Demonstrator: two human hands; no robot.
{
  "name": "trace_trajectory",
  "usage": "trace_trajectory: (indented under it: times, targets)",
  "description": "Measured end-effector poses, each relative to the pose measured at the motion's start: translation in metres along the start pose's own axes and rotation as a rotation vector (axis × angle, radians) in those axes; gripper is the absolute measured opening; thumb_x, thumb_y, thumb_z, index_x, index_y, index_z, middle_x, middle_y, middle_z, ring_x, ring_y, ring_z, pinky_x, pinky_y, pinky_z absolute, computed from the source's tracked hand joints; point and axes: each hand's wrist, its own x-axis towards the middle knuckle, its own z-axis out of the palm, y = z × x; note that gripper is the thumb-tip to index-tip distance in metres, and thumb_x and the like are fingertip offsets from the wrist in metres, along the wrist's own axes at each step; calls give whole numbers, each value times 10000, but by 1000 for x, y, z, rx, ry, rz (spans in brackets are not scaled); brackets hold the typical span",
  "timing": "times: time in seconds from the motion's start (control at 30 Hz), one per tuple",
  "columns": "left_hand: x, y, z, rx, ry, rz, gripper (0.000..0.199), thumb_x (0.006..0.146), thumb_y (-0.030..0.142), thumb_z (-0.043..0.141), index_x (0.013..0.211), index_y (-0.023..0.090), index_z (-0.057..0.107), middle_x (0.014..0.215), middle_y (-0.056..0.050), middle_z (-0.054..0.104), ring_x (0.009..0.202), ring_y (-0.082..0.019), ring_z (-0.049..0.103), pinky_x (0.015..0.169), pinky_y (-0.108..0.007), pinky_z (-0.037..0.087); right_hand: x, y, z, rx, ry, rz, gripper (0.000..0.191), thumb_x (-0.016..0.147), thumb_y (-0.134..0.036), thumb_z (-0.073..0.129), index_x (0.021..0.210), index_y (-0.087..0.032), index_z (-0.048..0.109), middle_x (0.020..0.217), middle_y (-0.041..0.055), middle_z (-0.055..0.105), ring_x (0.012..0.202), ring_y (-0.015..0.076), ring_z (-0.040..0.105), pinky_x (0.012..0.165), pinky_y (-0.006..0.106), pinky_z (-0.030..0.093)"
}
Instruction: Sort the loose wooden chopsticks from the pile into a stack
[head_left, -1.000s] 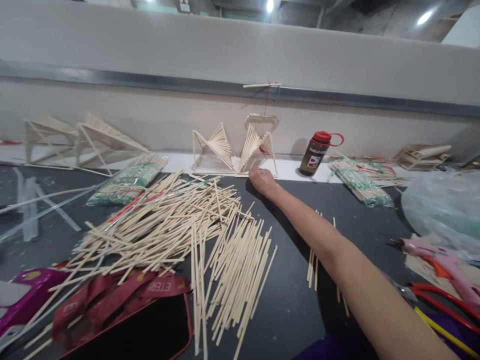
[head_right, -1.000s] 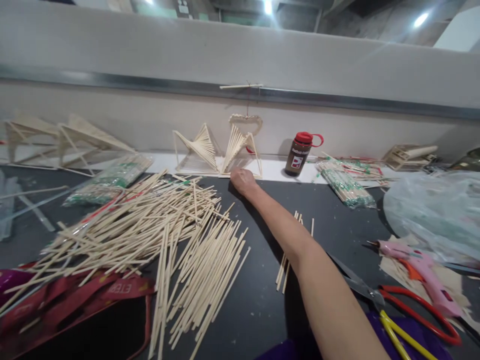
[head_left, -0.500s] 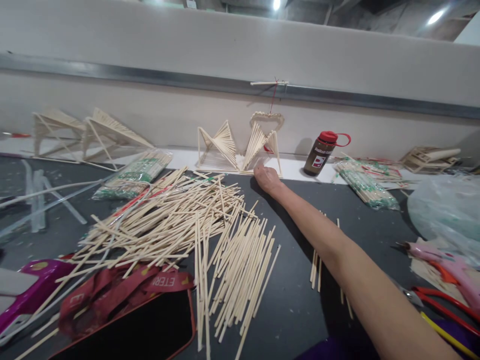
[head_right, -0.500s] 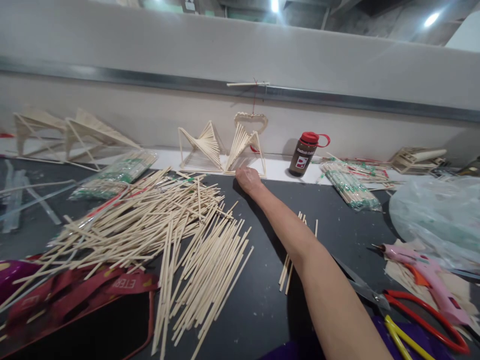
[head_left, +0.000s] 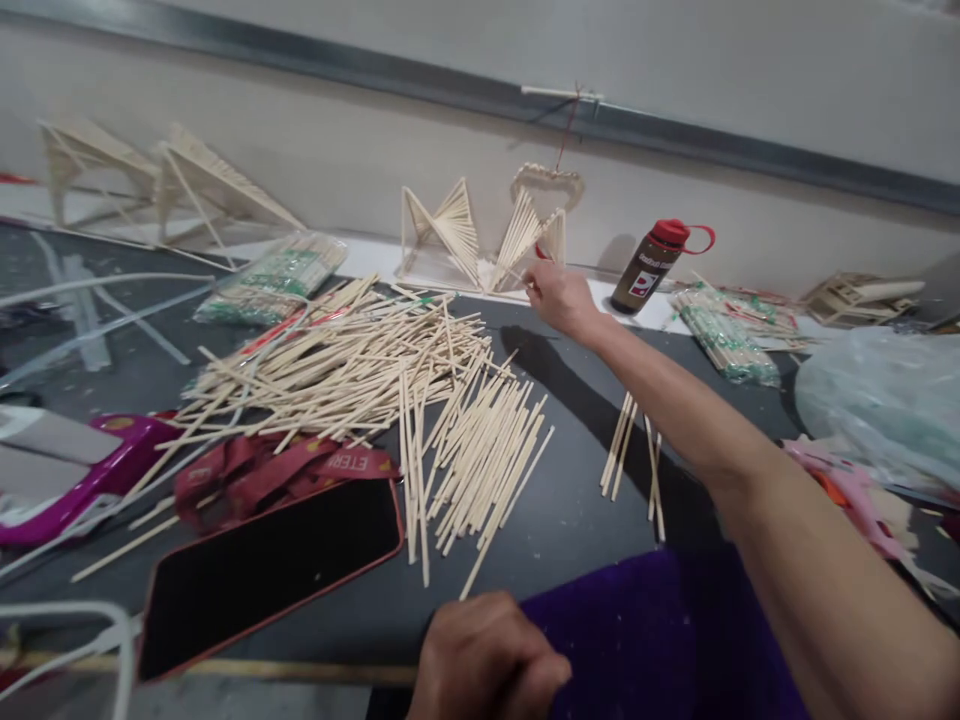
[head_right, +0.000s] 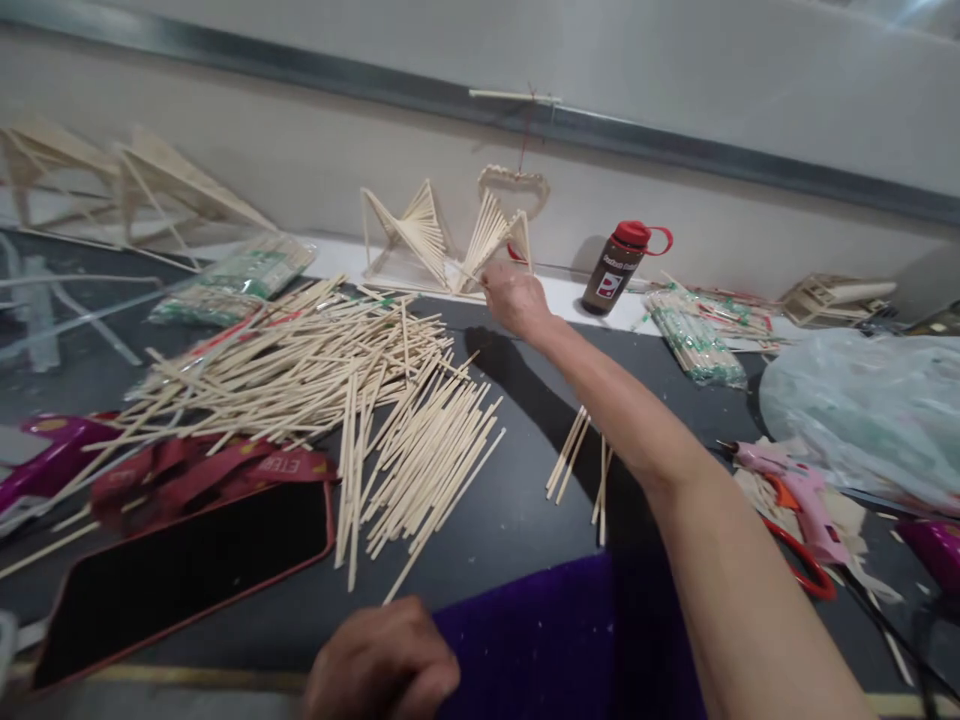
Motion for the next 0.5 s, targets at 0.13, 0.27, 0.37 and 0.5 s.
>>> trace_trajectory:
  times: [0.13,0.27,0.37,0.5]
  targets:
    - [10,8,0,-117,-31,-160,254,850,248,561,611,178,608,531,-8,597,497,-92,552,507,-202,380,-52,-25,-60,220,167,-260,208,930,-209,428,958,-145,624,936,82,637,810,158,570,701,284,439]
    - [23,19,-1,-761,-39,-656,470,903,508,426,649,165,623,429,16,481,334,-61,387,344,-170,246,-128,-57,-103,139,274,-598,237,947,-151,415,1071,-206,609,1026,40,639,833,123,569,671,247,438]
    - [34,21,0,-1052,5,-698,482,837,602,497,756,152,651,500,5,544,335,-51,404,307,-154,201,-170,-65,-116,10,248,-744,244,952,-140,421,1125,-206,581,1051,33,648,816,117,555,659,248,437]
    - [39,13,4,-1259,-112,-648,439,791,572,579,810,141,661,541,-6,582,312,-43,399,281,-156,140,-192,-62,-124,-110,206,-743,216,955,-140,422,1077,-200,590,1034,28,659,753,117,539,589,257,408]
